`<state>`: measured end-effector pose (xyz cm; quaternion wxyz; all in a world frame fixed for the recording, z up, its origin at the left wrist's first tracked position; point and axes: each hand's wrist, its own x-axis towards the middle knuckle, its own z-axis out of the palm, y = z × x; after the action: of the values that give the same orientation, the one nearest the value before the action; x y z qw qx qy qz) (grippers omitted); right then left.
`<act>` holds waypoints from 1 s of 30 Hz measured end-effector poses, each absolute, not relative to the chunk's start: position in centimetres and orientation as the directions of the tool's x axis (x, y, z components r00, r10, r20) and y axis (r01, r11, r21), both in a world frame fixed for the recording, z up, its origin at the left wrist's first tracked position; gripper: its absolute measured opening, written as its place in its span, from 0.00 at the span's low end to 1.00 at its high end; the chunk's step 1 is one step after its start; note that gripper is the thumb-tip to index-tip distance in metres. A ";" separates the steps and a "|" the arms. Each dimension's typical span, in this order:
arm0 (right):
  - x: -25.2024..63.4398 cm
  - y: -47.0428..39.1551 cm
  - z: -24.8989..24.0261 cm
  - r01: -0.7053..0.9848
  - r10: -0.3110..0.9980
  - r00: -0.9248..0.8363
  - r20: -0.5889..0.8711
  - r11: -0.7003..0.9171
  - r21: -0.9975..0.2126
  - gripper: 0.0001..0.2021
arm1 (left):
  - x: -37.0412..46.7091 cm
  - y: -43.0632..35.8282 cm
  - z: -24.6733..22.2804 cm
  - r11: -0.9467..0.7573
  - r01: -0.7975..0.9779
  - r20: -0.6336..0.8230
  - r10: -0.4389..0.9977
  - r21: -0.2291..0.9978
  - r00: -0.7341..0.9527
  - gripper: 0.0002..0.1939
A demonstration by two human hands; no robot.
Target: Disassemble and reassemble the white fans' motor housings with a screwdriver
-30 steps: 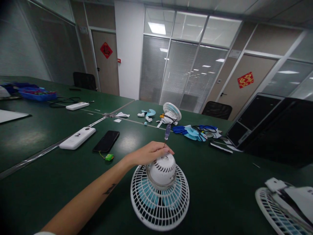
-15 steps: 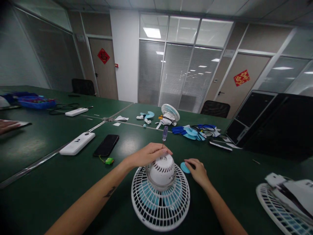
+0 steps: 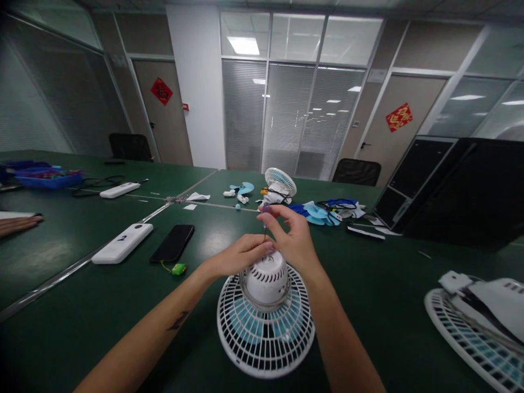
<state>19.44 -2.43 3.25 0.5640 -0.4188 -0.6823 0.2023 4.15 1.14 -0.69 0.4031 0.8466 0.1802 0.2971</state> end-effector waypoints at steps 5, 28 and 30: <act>19.3 -2.0 3.1 0.325 0.764 0.047 0.643 0.597 -0.734 0.10 | 3.9 0.9 -0.2 -0.610 0.089 0.329 0.538 0.788 0.776 0.17; 19.1 -3.4 3.1 0.507 0.608 -0.084 0.789 0.708 -0.492 0.20 | 3.5 0.8 0.0 -0.611 0.109 0.232 0.451 0.784 0.862 0.35; 19.1 -3.3 3.1 0.526 0.621 -0.068 0.781 0.687 -0.501 0.20 | 3.5 0.8 0.0 -0.599 0.112 0.224 0.457 0.793 0.861 0.35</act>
<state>19.11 -3.32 3.09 0.5582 -0.3932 -0.7294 0.0422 3.50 0.80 0.04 0.4167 0.8699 0.1637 0.2072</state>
